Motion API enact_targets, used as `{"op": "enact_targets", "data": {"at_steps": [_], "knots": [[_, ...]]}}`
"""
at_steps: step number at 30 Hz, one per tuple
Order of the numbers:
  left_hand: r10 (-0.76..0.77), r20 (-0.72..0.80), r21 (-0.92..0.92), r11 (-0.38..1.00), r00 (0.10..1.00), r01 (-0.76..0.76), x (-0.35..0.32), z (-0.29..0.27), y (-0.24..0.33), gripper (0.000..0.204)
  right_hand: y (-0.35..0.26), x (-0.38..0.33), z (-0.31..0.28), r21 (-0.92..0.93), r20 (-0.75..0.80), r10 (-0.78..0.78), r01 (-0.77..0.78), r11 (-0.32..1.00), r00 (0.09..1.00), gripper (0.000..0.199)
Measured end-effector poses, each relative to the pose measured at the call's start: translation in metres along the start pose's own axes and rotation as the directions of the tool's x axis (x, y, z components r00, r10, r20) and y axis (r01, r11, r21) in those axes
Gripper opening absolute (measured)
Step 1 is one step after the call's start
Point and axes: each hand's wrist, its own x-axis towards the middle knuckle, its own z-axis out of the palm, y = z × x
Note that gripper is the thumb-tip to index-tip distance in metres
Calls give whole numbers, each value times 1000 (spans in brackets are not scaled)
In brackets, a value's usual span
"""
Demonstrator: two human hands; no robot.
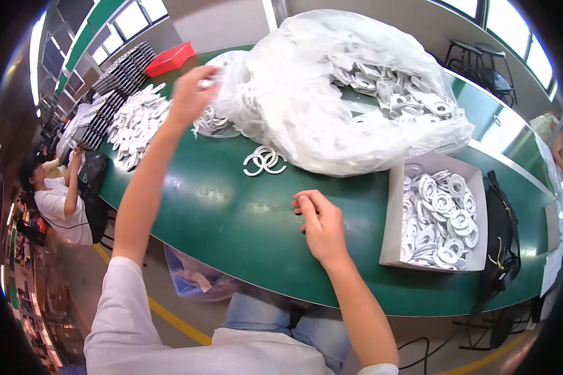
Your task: Assembling small circular white plastic rings onto a base component on a production line.
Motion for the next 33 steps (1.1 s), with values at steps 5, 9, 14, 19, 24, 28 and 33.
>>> {"op": "enact_targets", "data": {"at_steps": [5,9,14,19,24,28,33], "knots": [[207,295,-279,952,933,-123,40,155,131,25,0,-2,-5,-23,20,-8,9,1000,1000,23],[122,268,-359,933,956,-19,61,243,179,35,10,0,3,-109,20,-88,89,990,996,19],[50,516,-174,984,855,48,82,300,238,57,24,0,-1,-201,-23,-303,293,935,953,16],[35,776,-69,997,630,29,76,297,251,58,21,-1,-2,-186,9,-277,274,944,961,16],[167,710,-95,985,685,-142,72,254,217,61,-5,-3,-4,-156,6,-89,88,984,996,14],[135,526,-173,984,840,-49,58,206,160,60,6,0,3,-214,23,-173,173,961,985,11],[133,372,-285,958,919,-23,43,156,131,65,10,0,2,-144,45,-196,200,969,980,12]]}}
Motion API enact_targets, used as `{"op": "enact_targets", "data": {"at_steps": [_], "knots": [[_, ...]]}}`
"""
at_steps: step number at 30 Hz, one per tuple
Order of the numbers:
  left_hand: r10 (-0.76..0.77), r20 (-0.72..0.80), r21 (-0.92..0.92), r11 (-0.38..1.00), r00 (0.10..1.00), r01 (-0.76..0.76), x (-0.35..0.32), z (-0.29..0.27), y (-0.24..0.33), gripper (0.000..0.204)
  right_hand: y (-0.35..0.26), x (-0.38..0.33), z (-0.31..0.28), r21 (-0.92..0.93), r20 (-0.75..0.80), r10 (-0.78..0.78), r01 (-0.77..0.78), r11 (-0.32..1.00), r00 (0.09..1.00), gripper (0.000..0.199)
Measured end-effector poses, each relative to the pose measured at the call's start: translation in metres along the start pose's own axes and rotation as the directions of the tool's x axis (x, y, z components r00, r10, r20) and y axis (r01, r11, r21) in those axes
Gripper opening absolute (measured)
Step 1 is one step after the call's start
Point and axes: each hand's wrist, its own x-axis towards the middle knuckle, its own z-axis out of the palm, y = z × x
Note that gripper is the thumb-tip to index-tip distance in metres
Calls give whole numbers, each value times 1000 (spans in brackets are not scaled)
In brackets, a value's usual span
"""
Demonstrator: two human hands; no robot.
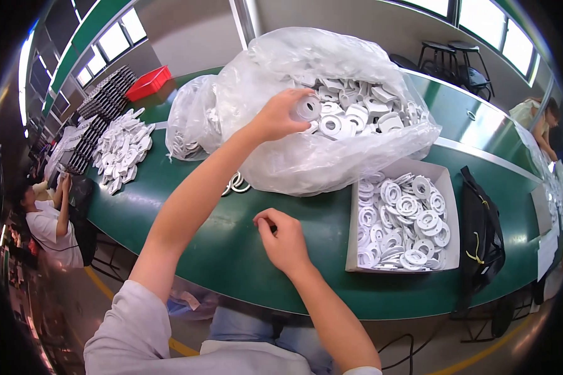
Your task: Assembling small circular white plastic rings onto a base component on a production line.
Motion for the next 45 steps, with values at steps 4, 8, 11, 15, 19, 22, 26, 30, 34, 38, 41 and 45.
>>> {"op": "enact_targets", "data": {"at_steps": [4,8,11,15,19,22,26,30,34,38,41,45], "knots": [[81,-112,118,991,990,-68,-43,-22,38,68,-13,-1,-15,384,-80,131,-91,919,988,22],[-98,175,235,970,980,56,-113,-36,103,75,-19,8,-3,559,-246,53,98,823,968,32],[-41,272,228,973,962,-23,-126,-22,126,74,5,7,-16,505,-270,49,98,857,962,33],[207,133,383,891,969,-243,-92,-19,159,44,27,17,-12,816,-208,169,76,573,963,35],[203,465,140,944,862,-299,-22,55,177,19,35,6,-20,568,-171,105,11,823,980,47],[219,492,225,903,843,-366,-1,95,178,16,33,2,-17,333,-155,90,-34,942,984,51],[212,416,292,890,884,-351,1,116,153,12,21,4,-9,485,-150,46,33,874,988,48],[307,167,-207,940,937,-271,-21,75,139,16,4,6,-16,91,-148,-23,37,995,989,32],[-3,31,-479,877,1000,18,-72,9,123,13,-4,7,-25,379,42,221,-220,899,974,28],[-394,209,-613,661,895,433,-132,-35,96,17,-10,4,-13,456,96,281,-293,841,955,37],[-362,150,-543,748,920,382,-160,-33,71,16,-11,4,-12,417,160,278,-320,851,947,35],[-290,-32,-417,874,957,251,-172,-33,66,14,-12,4,-12,373,157,292,-330,867,943,33]]}}
